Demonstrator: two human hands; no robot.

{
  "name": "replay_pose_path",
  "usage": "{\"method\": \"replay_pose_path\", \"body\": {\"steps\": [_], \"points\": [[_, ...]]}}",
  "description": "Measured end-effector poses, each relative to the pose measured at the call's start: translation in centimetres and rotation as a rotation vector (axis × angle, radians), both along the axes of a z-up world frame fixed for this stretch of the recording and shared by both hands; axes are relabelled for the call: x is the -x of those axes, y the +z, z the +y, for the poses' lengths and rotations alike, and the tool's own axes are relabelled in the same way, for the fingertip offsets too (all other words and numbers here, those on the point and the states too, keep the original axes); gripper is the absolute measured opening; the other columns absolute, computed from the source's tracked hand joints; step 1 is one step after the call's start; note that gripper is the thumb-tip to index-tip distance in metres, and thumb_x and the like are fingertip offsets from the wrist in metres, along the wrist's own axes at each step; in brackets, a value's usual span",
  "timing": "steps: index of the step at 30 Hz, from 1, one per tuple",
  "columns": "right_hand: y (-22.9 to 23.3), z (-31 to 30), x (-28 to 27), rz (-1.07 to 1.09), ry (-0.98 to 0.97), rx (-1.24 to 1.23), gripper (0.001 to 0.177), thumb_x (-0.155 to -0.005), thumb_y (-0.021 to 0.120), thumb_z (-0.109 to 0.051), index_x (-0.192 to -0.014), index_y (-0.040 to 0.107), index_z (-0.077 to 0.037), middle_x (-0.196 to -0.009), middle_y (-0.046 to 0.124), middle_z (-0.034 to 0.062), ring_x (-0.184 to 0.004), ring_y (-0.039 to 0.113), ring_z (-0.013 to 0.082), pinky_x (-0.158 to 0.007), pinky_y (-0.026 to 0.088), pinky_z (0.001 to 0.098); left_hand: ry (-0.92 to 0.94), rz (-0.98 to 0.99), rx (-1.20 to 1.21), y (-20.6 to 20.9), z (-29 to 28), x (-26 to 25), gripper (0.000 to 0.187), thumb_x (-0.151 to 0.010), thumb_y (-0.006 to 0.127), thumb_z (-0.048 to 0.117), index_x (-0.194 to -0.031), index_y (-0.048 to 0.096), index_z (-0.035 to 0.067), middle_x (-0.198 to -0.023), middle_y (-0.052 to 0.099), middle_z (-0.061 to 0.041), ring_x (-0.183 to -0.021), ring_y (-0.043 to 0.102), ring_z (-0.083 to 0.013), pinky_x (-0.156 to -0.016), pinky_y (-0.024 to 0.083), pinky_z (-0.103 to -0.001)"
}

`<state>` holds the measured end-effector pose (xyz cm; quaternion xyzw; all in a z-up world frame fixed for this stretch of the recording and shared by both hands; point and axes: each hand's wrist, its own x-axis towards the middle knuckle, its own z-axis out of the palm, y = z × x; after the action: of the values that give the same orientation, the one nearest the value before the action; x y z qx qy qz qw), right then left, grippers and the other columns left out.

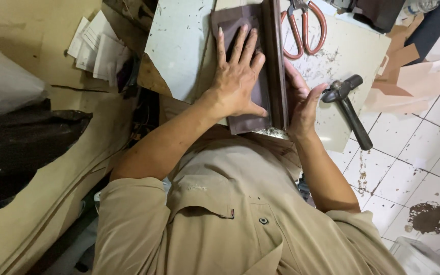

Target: Hammering the folded edges of leather pieces to flatten and bond them.

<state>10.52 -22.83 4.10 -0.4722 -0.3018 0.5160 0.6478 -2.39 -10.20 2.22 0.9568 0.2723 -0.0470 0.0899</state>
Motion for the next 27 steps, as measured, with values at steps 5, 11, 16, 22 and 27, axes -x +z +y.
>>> {"method": "replay_pose_path", "body": {"steps": [5, 11, 16, 22, 27], "points": [[0.1, 1.3, 0.2, -0.134, 0.027, -0.012, 0.099, -0.095, 0.024, -0.082, -0.154, 0.042, -0.004, -0.162, 0.040, 0.0171, -0.154, 0.036, 0.0291, -0.133, 0.025, 0.0443, -0.023, 0.004, -0.024, -0.2, 0.1, -0.1, 0.136, -0.046, 0.067, 0.109, -0.137, 0.054, 0.008, -0.165, 0.029, -0.028, -0.153, -0.001, -0.0498, -0.111, -0.007, -0.083], [-0.1, 2.7, 0.2, -0.497, 0.067, -0.035, 0.099, -0.100, 0.008, -0.079, -0.156, 0.039, -0.003, -0.164, 0.036, 0.0177, -0.158, 0.025, 0.0279, -0.134, 0.014, 0.0454, -0.037, 0.135, 0.035, -0.6, 0.3, -0.1, 0.144, -0.050, 0.060, 0.111, -0.151, 0.040, 0.010, -0.167, 0.020, -0.028, -0.153, -0.008, -0.0496, -0.110, -0.013, -0.082], [-0.2, 2.9, 1.3, -0.759, 0.158, 0.083, 0.085, -0.105, 0.004, -0.071, -0.163, 0.023, -0.011, -0.172, 0.014, 0.0195, -0.161, 0.013, 0.0376, -0.132, 0.011, 0.0587, -0.017, -0.013, 0.172, 1.5, 0.3, 1.2, 0.151, -0.065, 0.059, 0.102, -0.162, 0.004, 0.000, -0.171, 0.004, -0.025, -0.155, -0.010, -0.0434, -0.116, -0.015, -0.076], [-2.4, 3.4, 3.2, -1.310, 0.265, 0.238, 0.065, -0.115, 0.027, -0.042, -0.166, 0.004, -0.009, -0.173, -0.003, 0.0147, -0.162, 0.000, 0.0280, -0.134, 0.001, 0.0470, 0.142, 0.219, 0.230, 2.7, 2.4, 2.4, 0.089, -0.097, 0.054, 0.027, -0.162, 0.000, -0.002, -0.167, -0.015, -0.023, -0.156, -0.017, -0.0371, -0.120, -0.017, -0.062], [-4.7, 3.7, 4.4, -1.287, 0.257, 0.305, 0.059, -0.111, 0.027, -0.037, -0.160, 0.011, -0.007, -0.160, 0.019, 0.0170, -0.147, 0.019, 0.0274, -0.125, 0.017, 0.0405, 0.167, -0.308, 0.001, 0.5, 1.1, -1.3, 0.071, -0.111, 0.048, 0.052, -0.157, 0.029, 0.002, -0.168, 0.009, -0.019, -0.158, 0.000, -0.0374, -0.131, -0.005, -0.059]]}}
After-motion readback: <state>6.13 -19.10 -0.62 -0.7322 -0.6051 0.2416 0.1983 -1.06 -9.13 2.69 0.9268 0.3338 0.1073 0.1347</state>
